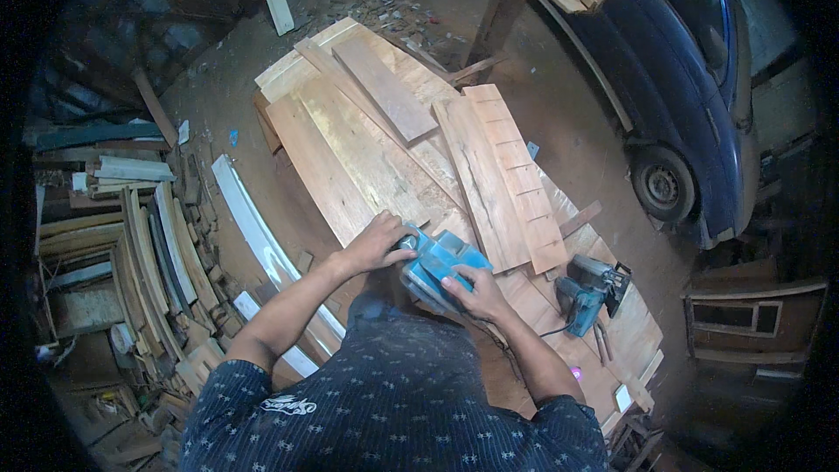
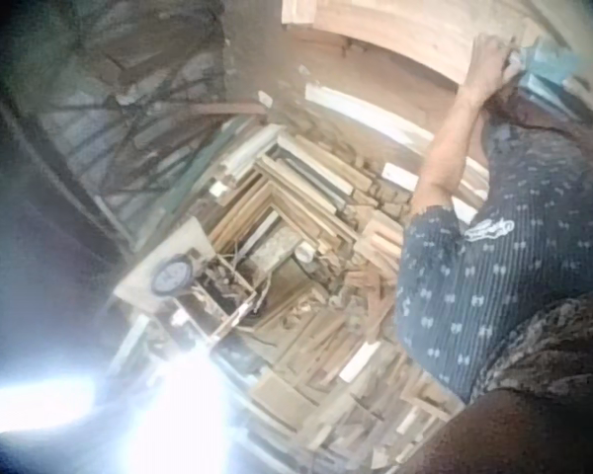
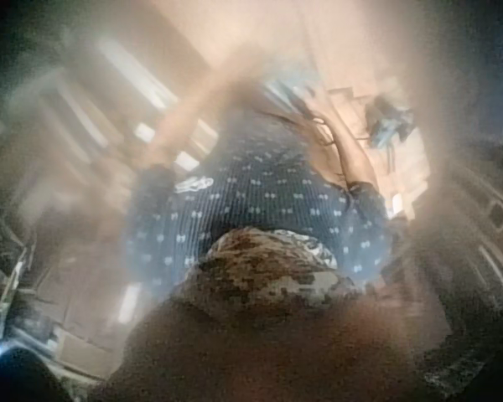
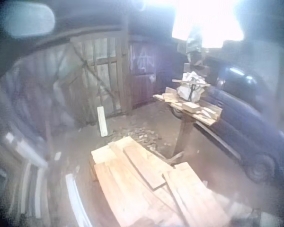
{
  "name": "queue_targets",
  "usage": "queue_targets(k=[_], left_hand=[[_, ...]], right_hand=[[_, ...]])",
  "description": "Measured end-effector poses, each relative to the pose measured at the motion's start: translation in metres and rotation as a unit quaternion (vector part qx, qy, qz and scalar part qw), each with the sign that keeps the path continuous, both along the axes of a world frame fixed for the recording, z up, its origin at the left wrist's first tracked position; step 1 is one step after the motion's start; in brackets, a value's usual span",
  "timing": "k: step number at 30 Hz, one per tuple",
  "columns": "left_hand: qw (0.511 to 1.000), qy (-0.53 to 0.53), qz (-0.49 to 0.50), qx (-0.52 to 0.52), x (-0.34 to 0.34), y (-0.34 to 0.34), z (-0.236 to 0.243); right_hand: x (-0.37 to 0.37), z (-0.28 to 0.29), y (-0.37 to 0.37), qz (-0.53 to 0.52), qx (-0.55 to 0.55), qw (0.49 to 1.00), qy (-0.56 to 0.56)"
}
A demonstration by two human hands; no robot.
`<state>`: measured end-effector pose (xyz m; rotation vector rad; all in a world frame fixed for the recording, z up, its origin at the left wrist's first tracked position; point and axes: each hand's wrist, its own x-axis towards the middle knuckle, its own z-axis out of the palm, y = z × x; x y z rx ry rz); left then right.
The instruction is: The person marks a wooden plank with a square and pencil, then retrieves a hand saw to cut a piece of wood. They clamp the wood to a workbench and use a circular saw to cut several planks, followed by sanding the cut pieces with an electric sander.
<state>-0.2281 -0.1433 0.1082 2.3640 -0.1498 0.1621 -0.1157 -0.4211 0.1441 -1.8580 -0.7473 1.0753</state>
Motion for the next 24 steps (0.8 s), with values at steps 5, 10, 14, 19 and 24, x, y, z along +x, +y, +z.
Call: queue_targets(k=[5,10,14,19,24], left_hand=[[0.987,-0.017,0.161,0.005,0.004,-0.024,-0.005],[0.920,-0.040,0.389,0.013,-0.005,-0.028,-0.042],[0.770,0.021,0.636,0.035,-0.033,0.017,-0.099],[0.670,0.184,0.702,-0.159,-0.027,0.072,-0.100],[0.703,0.036,0.662,-0.258,-0.037,0.086,-0.143]], right_hand=[[-0.006,-0.005,0.008,-0.069,0.030,0.991,0.113],[-0.006,-0.023,0.022,-0.079,0.039,0.993,0.083],[-0.005,-0.031,0.042,-0.064,0.026,0.991,0.119],[-0.001,-0.052,0.072,-0.057,0.046,0.994,0.081],[0.005,-0.054,0.122,-0.071,0.046,0.992,0.097]])
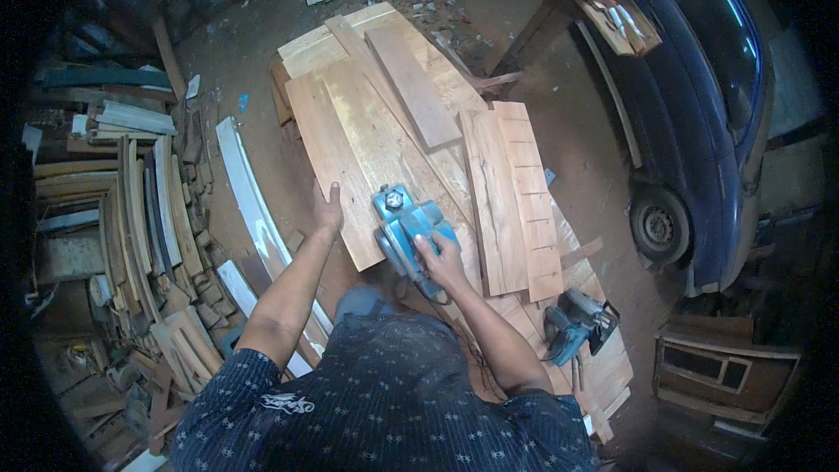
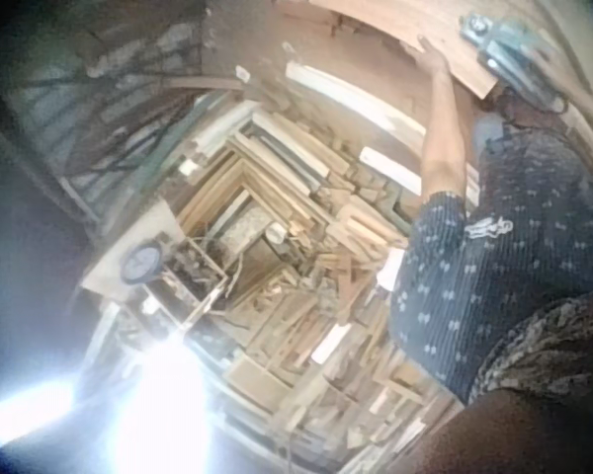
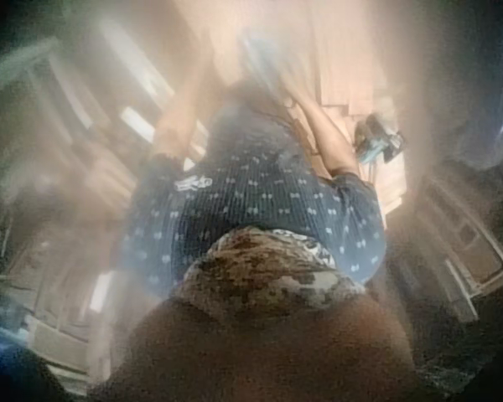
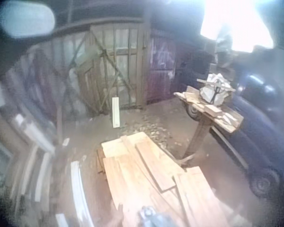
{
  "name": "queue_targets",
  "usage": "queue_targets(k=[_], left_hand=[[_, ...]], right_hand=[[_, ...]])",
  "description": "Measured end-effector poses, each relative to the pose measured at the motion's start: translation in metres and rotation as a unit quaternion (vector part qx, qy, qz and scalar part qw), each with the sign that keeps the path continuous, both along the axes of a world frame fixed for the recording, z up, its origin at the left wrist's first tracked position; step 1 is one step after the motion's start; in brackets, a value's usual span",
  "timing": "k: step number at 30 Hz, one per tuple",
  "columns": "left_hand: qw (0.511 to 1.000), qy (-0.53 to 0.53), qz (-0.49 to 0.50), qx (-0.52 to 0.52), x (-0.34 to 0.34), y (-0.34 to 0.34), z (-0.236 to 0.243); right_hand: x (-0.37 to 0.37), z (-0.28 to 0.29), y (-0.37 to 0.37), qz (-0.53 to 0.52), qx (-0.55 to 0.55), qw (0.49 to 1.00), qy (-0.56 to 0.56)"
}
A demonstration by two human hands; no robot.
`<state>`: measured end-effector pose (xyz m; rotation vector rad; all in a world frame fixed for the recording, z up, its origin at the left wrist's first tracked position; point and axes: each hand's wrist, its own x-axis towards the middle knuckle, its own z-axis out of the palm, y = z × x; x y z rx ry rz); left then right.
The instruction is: The person marks a wooden plank with a square and pencil, then retrieves a hand saw to cut a piece of wood. They clamp the wood to a workbench and use a circular saw to cut several planks, followed by sanding the cut pieces with an electric sander.
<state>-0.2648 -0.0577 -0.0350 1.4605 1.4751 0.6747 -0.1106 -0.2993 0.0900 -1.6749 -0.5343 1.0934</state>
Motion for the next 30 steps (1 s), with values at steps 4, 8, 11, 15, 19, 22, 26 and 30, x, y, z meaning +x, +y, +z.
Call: queue_targets(k=[4,8,11,15,19,22,26,30], left_hand=[[0.999,0.018,-0.024,-0.019,0.007,-0.003,0.011],[1.000,0.018,-0.024,0.009,0.003,0.001,-0.004],[0.999,-0.008,-0.030,0.031,0.001,0.002,-0.011],[0.999,-0.004,-0.039,0.032,0.001,0.004,-0.007],[0.999,0.010,-0.044,0.012,0.002,0.005,0.009],[0.999,0.028,-0.043,-0.011,0.003,0.007,0.010],[0.999,0.033,-0.042,-0.010,0.001,0.010,0.001],[0.999,0.030,-0.040,0.007,0.000,0.008,-0.006]], right_hand=[[0.009,-0.006,0.034,-0.009,-0.002,1.000,-0.019],[0.014,-0.003,0.072,-0.009,-0.001,1.000,-0.003],[0.022,-0.008,0.106,0.006,0.000,1.000,-0.023],[0.033,-0.013,0.159,0.001,-0.007,0.999,-0.032],[0.045,-0.014,0.215,-0.013,-0.002,1.000,-0.028],[0.051,-0.018,0.259,-0.016,0.010,0.999,-0.048],[0.062,-0.027,0.323,-0.021,0.010,0.998,-0.064],[0.075,-0.034,0.387,-0.021,0.007,0.997,-0.068]])
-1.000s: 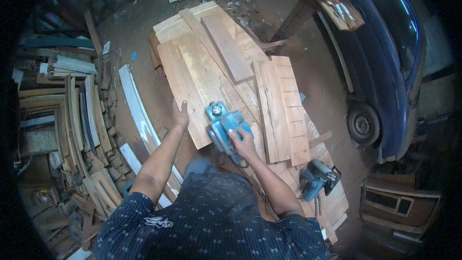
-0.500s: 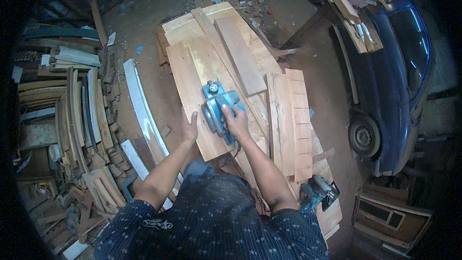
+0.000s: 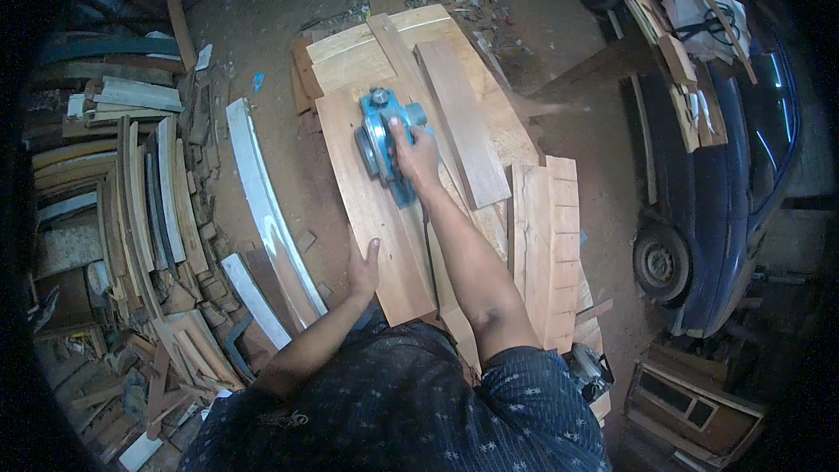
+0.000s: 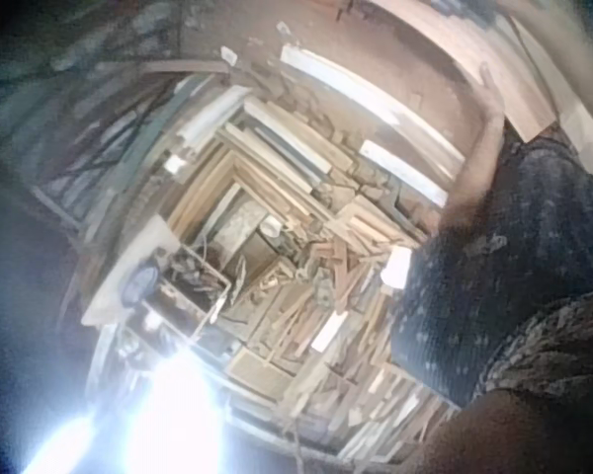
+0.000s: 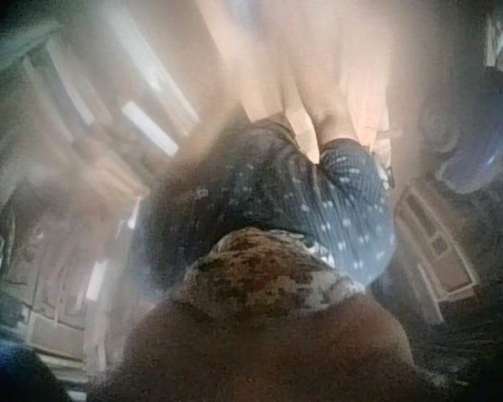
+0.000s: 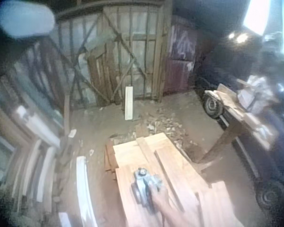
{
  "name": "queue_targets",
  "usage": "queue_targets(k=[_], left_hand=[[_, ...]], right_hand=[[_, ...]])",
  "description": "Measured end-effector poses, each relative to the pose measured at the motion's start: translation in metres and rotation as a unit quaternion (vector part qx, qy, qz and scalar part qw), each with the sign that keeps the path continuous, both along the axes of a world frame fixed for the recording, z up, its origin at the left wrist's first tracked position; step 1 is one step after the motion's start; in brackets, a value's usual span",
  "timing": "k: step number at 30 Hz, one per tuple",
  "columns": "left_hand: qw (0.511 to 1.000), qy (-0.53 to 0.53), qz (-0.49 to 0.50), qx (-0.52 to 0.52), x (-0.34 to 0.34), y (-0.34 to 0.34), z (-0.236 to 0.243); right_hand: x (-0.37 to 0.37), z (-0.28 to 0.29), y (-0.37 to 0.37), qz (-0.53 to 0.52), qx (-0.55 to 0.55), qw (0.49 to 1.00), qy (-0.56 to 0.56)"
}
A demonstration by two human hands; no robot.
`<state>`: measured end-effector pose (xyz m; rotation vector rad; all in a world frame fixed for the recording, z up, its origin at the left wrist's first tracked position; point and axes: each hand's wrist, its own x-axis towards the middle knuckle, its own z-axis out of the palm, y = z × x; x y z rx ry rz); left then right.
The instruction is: The person marks a wooden plank with a square and pencil, then retrieves a hand saw to cut a piece of wood. They clamp the wood to a workbench and use a circular saw to cut several planks, followed by sanding the cut pieces with an electric sander.
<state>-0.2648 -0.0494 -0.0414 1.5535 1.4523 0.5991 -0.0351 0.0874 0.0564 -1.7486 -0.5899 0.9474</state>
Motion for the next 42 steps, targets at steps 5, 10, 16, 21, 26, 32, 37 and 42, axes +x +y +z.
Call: queue_targets(k=[5,10,16,21,26,32,37,42], left_hand=[[0.995,0.038,-0.005,-0.089,0.004,0.008,0.028],[0.996,0.018,-0.006,-0.086,0.002,0.009,0.024],[0.998,-0.010,-0.012,-0.053,-0.002,0.008,0.013],[0.996,-0.010,-0.005,-0.083,-0.001,0.011,0.022],[0.996,-0.035,-0.014,-0.083,-0.002,0.010,0.021],[1.000,0.030,0.009,-0.004,0.014,0.039,0.015],[0.993,0.085,0.067,0.057,0.039,0.093,0.004],[0.990,0.120,0.078,-0.006,0.055,0.117,0.027]], right_hand=[[0.017,-0.009,0.073,0.000,0.015,0.998,-0.057],[0.028,-0.009,0.128,0.008,0.024,0.997,-0.079],[0.036,-0.003,0.151,0.025,0.001,0.999,-0.041],[0.027,0.015,0.109,0.017,-0.034,0.999,0.000],[0.020,0.021,0.043,0.007,-0.051,0.998,0.028],[0.002,0.029,-0.070,-0.008,-0.074,0.995,0.070],[-0.021,0.040,-0.191,-0.008,-0.067,0.994,0.089],[-0.039,0.041,-0.304,-0.021,-0.057,0.992,0.111]])
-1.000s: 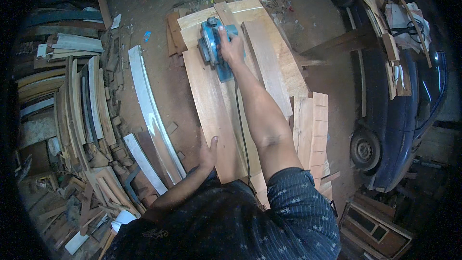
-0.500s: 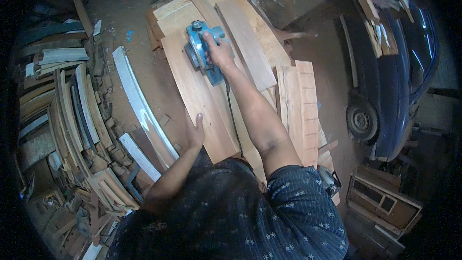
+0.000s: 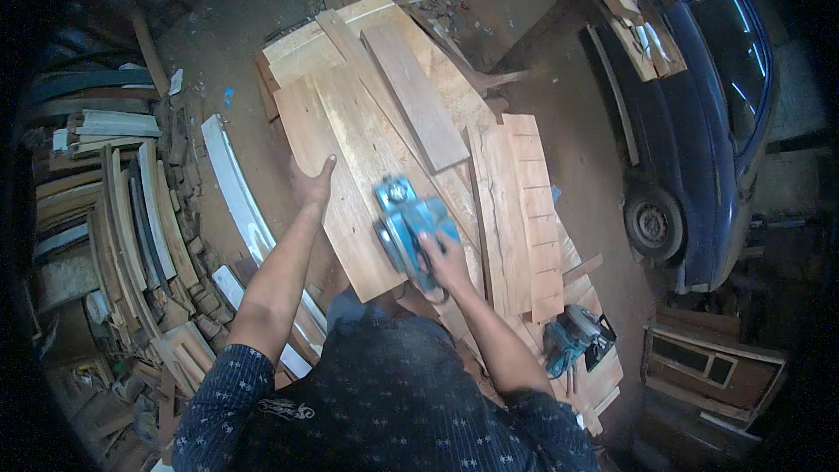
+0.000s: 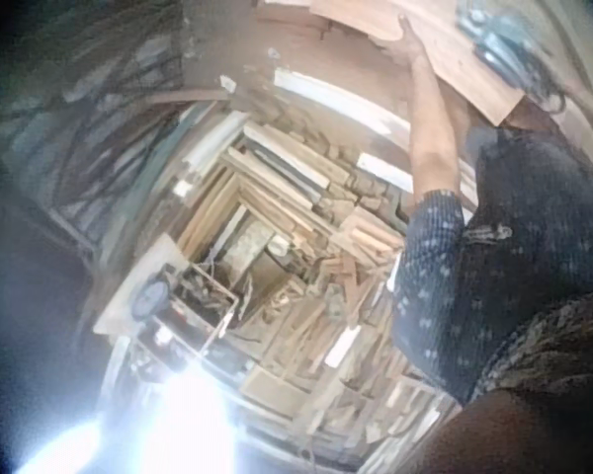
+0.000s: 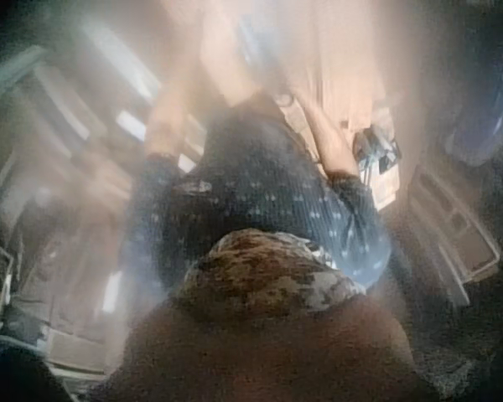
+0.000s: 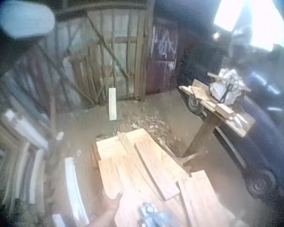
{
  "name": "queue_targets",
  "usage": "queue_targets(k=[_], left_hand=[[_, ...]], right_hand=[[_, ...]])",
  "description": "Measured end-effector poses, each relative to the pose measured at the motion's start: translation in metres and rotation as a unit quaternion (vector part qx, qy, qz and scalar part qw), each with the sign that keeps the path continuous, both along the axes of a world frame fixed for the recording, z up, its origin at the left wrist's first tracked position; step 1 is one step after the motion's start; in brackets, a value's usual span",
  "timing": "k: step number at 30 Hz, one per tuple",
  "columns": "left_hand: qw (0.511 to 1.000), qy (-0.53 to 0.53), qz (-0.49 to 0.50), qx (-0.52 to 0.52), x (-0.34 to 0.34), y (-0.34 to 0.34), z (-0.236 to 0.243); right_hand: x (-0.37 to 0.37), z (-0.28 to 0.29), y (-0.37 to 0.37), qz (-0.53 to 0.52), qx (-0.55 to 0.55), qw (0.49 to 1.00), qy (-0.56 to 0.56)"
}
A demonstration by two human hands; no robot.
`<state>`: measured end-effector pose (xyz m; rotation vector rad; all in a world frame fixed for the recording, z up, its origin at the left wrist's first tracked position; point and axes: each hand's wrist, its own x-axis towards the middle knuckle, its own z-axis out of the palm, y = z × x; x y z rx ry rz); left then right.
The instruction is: The person marks a wooden plank with a square and pencil, then retrieves a hand saw to cut a piece of wood. They clamp the wood to a workbench and use a circular saw to cut several planks, followed by sanding the cut pieces with an electric sander.
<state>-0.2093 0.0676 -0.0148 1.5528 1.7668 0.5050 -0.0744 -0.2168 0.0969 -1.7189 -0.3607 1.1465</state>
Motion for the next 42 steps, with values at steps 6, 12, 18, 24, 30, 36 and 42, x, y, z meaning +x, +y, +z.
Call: queue_targets(k=[6,12,18,24,30,36,42], left_hand=[[0.999,-0.044,-0.018,0.003,-0.004,0.004,-0.002],[0.999,-0.029,-0.021,-0.021,0.006,-0.002,0.014],[0.999,-0.030,-0.015,0.017,-0.004,0.002,-0.009],[0.998,-0.045,-0.015,0.042,0.001,0.001,0.001],[0.997,-0.061,-0.018,0.050,0.002,0.002,0.004],[0.997,-0.061,-0.026,0.042,0.003,0.005,0.005],[0.995,-0.096,-0.006,0.008,0.003,0.007,0.002]], right_hand=[[-0.021,0.008,-0.103,-0.006,-0.017,0.999,-0.030],[-0.025,-0.003,-0.120,-0.035,-0.007,0.998,-0.055],[0.008,-0.004,-0.014,0.015,0.004,0.988,-0.152],[0.027,-0.016,0.119,-0.040,0.006,0.992,-0.122],[0.054,-0.028,0.238,-0.031,0.003,0.983,-0.183],[0.080,-0.044,0.333,-0.028,-0.004,0.970,-0.240],[0.096,-0.047,0.404,-0.028,0.026,0.950,-0.309]])
